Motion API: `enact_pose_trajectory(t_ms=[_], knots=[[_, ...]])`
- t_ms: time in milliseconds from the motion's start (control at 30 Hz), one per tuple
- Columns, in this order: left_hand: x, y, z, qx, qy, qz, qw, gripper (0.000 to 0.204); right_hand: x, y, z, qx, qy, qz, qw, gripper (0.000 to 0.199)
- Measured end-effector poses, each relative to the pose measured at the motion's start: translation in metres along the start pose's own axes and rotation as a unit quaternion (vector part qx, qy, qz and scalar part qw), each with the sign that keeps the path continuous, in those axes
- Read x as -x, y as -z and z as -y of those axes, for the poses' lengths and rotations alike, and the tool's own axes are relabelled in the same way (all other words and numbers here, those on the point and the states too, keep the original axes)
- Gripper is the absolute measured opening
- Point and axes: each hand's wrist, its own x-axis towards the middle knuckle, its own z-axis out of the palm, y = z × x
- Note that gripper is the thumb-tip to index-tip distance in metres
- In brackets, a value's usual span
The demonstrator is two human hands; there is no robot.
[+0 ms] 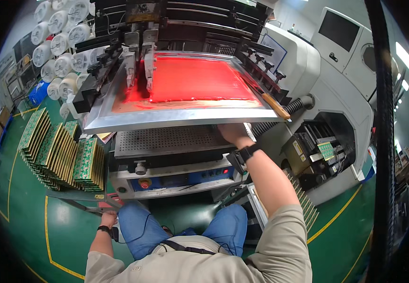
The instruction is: Operating a manual screen printing machine to apply solder paste to PCB panels.
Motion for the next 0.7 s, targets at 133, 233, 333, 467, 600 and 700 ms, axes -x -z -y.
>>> enact_pose_trajectory(t_ms=[133, 233, 333, 467, 600, 700], knots=[[0.055, 0.011, 0.019, 0.020, -0.005, -0.012, 1.000, 0.022, -0.001, -0.029, -0.010, 0.031, 0.063, -0.030, 0.997, 0.036], [0.081, 0.038, 0.033, -0.031, -0.117, -0.090, 0.989, 0.025, -0.016, -0.047, -0.003, 0.040, 0.095, -0.057, 0.993, 0.033], [0.135, 0.019, -0.028, -0.192, -0.247, -0.225, 0.923, 0.017, -0.011, -0.061, -0.034, 0.158, 0.063, -0.013, 0.985, 0.038], [0.208, 0.016, -0.133, -0.300, -0.311, -0.268, 0.861, 0.020, -0.013, -0.074, -0.066, -0.047, 0.097, -0.062, 0.992, 0.044], [0.246, 0.020, -0.184, -0.261, -0.410, -0.313, 0.816, 0.012, -0.015, -0.084, -0.076, -0.048, 0.018, -0.027, 0.998, 0.044], [0.261, 0.017, -0.222, 0.015, -0.314, -0.259, 0.913, 0.004, -0.016, -0.076, -0.092, -0.046, -0.008, -0.027, 0.999, 0.044]])
